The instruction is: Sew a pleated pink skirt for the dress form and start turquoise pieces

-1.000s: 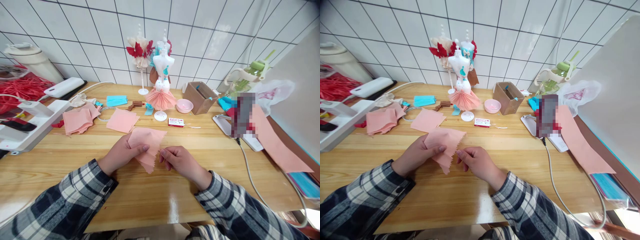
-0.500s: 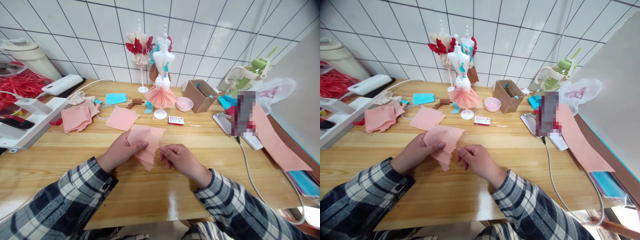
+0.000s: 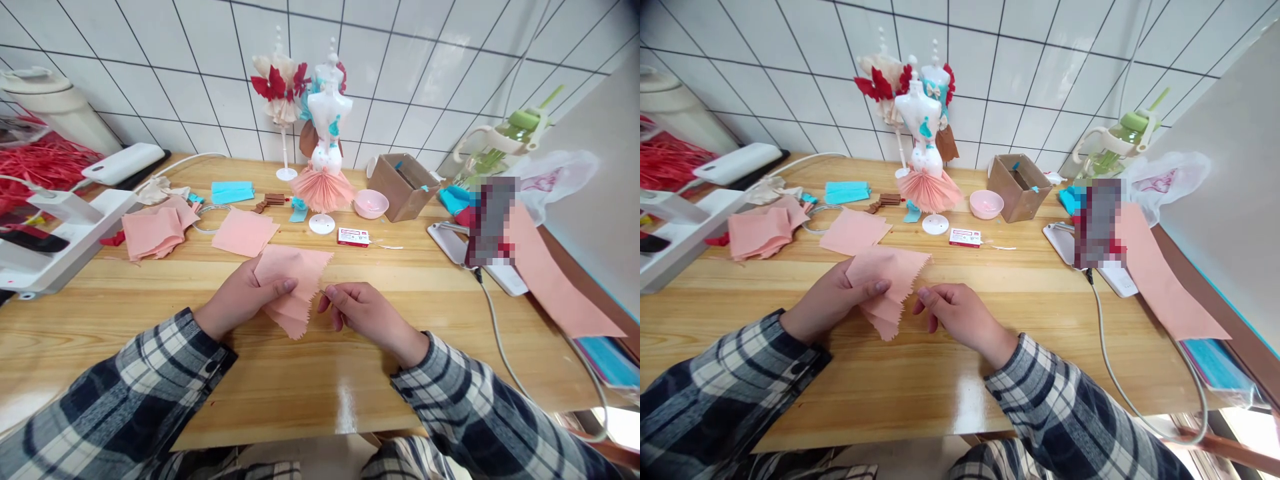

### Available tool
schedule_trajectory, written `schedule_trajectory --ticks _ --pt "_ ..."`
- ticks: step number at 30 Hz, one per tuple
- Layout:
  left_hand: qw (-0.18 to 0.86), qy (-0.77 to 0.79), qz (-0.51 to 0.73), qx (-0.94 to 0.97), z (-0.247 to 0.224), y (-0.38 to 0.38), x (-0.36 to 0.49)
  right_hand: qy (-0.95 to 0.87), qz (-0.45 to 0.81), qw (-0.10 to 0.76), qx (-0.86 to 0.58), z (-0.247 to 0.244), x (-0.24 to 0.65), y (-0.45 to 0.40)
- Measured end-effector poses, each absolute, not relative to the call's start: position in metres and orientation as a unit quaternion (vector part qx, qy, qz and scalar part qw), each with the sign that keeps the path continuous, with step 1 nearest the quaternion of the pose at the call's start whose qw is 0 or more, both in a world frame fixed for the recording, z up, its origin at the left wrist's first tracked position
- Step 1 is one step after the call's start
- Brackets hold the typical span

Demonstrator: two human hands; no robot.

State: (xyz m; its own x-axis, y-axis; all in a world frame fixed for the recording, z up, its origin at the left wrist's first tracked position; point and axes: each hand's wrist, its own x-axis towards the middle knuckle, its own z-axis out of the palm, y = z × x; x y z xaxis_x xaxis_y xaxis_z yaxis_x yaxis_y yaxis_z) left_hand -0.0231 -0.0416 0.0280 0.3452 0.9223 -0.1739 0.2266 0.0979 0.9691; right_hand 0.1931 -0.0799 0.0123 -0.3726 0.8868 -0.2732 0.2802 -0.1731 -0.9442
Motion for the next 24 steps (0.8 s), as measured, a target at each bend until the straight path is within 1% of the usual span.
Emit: schedule_trajectory --ticks 13,24 --pt "0.558 0.458 0.289 0.629 0.0252 -0.0403 -0.0262 -0.606 0.573 0.241 -0.496 0.0190 0.1929 -0.0806" --pt "0.555 0.480 0.291 0.614 0.0251 -0.0414 -0.0254 -0.604 0.584 0.239 -0.487 0.0208 0.1930 -0.0815"
